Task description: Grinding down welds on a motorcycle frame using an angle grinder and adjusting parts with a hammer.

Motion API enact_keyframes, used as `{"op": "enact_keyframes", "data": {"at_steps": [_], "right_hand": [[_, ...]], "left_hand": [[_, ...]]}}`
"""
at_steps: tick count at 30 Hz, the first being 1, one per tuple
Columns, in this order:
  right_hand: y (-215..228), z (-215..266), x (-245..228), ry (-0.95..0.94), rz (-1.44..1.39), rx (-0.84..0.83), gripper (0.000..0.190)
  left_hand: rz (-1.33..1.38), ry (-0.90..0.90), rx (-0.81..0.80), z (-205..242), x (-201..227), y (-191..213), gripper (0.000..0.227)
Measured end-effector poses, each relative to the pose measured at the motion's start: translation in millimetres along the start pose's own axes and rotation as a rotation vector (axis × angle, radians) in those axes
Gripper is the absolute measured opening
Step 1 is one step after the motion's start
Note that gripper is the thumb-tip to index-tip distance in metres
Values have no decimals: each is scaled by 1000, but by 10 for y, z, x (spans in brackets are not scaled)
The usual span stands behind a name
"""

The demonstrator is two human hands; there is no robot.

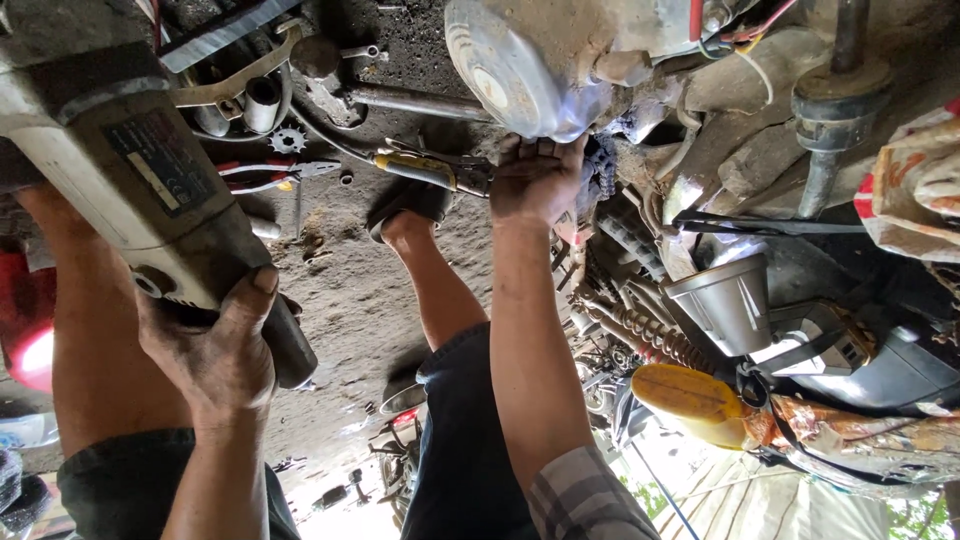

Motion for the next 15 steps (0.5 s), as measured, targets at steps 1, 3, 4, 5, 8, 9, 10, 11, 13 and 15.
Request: {"op": "enact_keyframes", "data": {"at_steps": [1,3,4,5,8,9,10,11,13,15], "right_hand": [[15,-47,37,-37,-112,-96,27],[28,-113,43,-75,-223,-191,30],[-3,-127,53,-149,-273,-242,26],[-34,-139,59,-223,-322,-293,24],[152,-347,89,-309,-374,-205,13],[115,-330,63,-308,-374,-204,13],[113,-314,47,-298,-363,-145,17],[112,-295,31,-288,-351,-86,22],[99,-292,53,-285,-375,-99,23],[76,-313,63,-276,-406,-116,25]], "left_hand": [[-4,-11,-6,-4,7,0,59],[-9,-22,-10,-5,2,6,60],[3,1,1,1,-23,19,59],[15,23,13,7,-50,28,57],[-18,40,62,16,-82,41,54],[-17,41,61,13,-96,44,54],[-32,35,51,14,-103,49,57],[-47,29,40,16,-111,54,59],[-49,15,31,15,-82,26,58],[-48,-5,18,-3,-37,-15,57]]}}
Point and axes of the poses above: each hand's wrist, its own z-axis away from the middle knuckle, its own y-axis out of the back of the hand, x = y × z, the point moved 6 cm from there along -z, towards the middle knuckle, and after that the axes turned 3 degrees about -y, right-handed, at the moved point
